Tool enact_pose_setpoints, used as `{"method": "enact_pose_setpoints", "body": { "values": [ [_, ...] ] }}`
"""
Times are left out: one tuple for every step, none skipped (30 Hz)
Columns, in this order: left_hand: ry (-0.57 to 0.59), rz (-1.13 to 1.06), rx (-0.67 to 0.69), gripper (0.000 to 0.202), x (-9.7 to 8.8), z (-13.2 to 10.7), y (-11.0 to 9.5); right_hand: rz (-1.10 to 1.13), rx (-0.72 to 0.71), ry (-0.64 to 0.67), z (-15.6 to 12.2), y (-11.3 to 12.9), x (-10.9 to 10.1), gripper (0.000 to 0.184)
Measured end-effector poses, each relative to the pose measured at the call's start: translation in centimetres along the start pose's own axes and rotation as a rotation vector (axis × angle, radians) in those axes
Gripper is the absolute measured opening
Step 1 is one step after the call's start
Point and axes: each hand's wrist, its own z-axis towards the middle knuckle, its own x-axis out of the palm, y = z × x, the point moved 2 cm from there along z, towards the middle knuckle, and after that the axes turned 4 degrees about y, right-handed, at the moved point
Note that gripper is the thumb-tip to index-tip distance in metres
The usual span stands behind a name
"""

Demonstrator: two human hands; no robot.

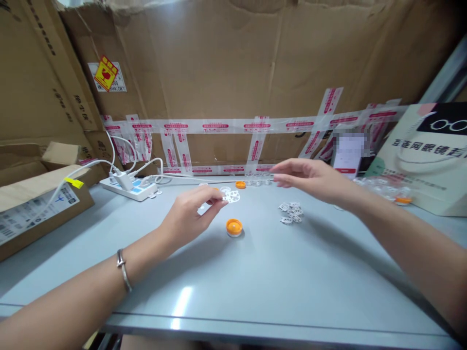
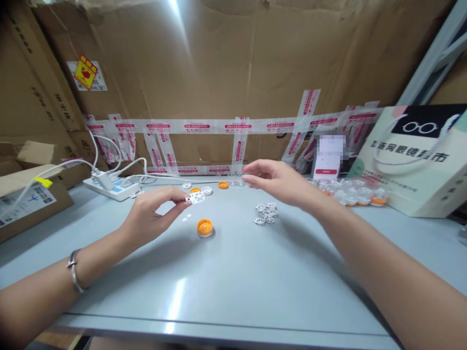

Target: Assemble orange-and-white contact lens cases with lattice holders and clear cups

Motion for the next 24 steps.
{"method": "enact_pose_setpoints", "body": {
  "values": [
    [0.0, 0.006, -0.003, 0.006, 0.0, 0.0, 0.1, -0.18, 0.048, 0.039, 0.3, -1.1, -1.1, 0.039],
    [0.004, 0.011, -0.006, 0.006, 0.0, 0.0, 0.3, -0.314, 0.104, 0.125, 0.6, -2.2, -1.9, 0.036],
    [0.009, 0.015, -0.007, 0.006, 0.0, 0.0, 0.4, -0.392, 0.149, 0.232, 0.8, -3.1, -2.4, 0.034],
    [0.015, 0.017, -0.007, 0.006, 0.0, 0.0, 0.5, -0.44, 0.176, 0.308, 1.0, -3.8, -2.7, 0.033],
    [0.023, 0.017, -0.007, 0.006, 0.1, 0.0, 0.5, -0.471, 0.19, 0.353, 1.1, -4.3, -2.7, 0.034],
    [0.028, 0.016, -0.008, 0.005, 0.1, 0.0, 0.6, -0.489, 0.194, 0.381, 1.2, -4.5, -2.5, 0.034],
    [0.033, 0.014, -0.007, 0.005, 0.1, 0.0, 0.6, -0.499, 0.189, 0.396, 1.2, -4.6, -2.2, 0.033],
    [0.035, 0.013, -0.008, 0.005, 0.2, 0.0, 0.6, -0.505, 0.183, 0.405, 1.3, -4.6, -1.8, 0.032],
    [0.037, 0.012, -0.007, 0.006, 0.2, 0.0, 0.6, -0.501, 0.179, 0.414, 1.3, -4.6, -1.3, 0.03],
    [0.038, 0.012, -0.008, 0.006, 0.2, 0.1, 0.6, -0.487, 0.178, 0.423, 1.3, -4.6, -0.8, 0.029],
    [0.04, 0.012, -0.01, 0.006, 0.2, 0.1, 0.6, -0.469, 0.182, 0.43, 1.4, -4.6, -0.4, 0.026],
    [0.042, 0.012, -0.013, 0.005, 0.2, 0.1, 0.6, -0.449, 0.186, 0.43, 1.4, -4.7, -0.1, 0.024],
    [0.044, 0.011, -0.014, 0.005, 0.2, 0.1, 0.6, -0.429, 0.192, 0.428, 1.5, -4.8, 0.2, 0.022],
    [0.045, 0.012, -0.016, 0.005, 0.2, 0.1, 0.6, -0.413, 0.195, 0.424, 1.5, -4.9, 0.3, 0.021],
    [0.045, 0.013, -0.018, 0.005, 0.2, 0.1, 0.6, -0.4, 0.197, 0.42, 1.6, -5.0, 0.4, 0.02],
    [0.044, 0.014, -0.021, 0.005, 0.2, 0.1, 0.6, -0.389, 0.197, 0.412, 1.7, -5.2, 0.4, 0.02],
    [0.043, 0.015, -0.024, 0.005, 0.2, 0.0, 0.6, -0.378, 0.197, 0.4, 1.7, -5.2, 0.4, 0.02],
    [0.042, 0.016, -0.026, 0.005, 0.2, 0.0, 0.6, -0.367, 0.196, 0.385, 1.8, -5.2, 0.3, 0.021],
    [0.041, 0.015, -0.029, 0.005, 0.2, 0.0, 0.6, -0.358, 0.192, 0.369, 1.9, -5.2, 0.2, 0.023],
    [0.041, 0.013, -0.032, 0.005, 0.2, 0.0, 0.7, -0.346, 0.185, 0.346, 1.9, -5.0, 0.1, 0.024],
    [0.039, 0.011, -0.034, 0.005, 0.2, 0.0, 0.7, -0.326, 0.175, 0.314, 1.9, -4.8, 0.0, 0.025],
    [0.039, 0.008, -0.038, 0.004, 0.2, 0.0, 0.7, -0.295, 0.166, 0.271, 1.9, -4.6, -0.2, 0.025],
    [0.035, 0.005, -0.041, 0.004, 0.2, 0.0, 0.7, -0.251, 0.157, 0.218, 1.9, -4.3, -0.3, 0.026],
    [0.033, 0.002, -0.044, 0.004, 0.2, 0.0, 0.7, -0.194, 0.145, 0.158, 1.9, -4.1, -0.4, 0.027]
  ]
}}
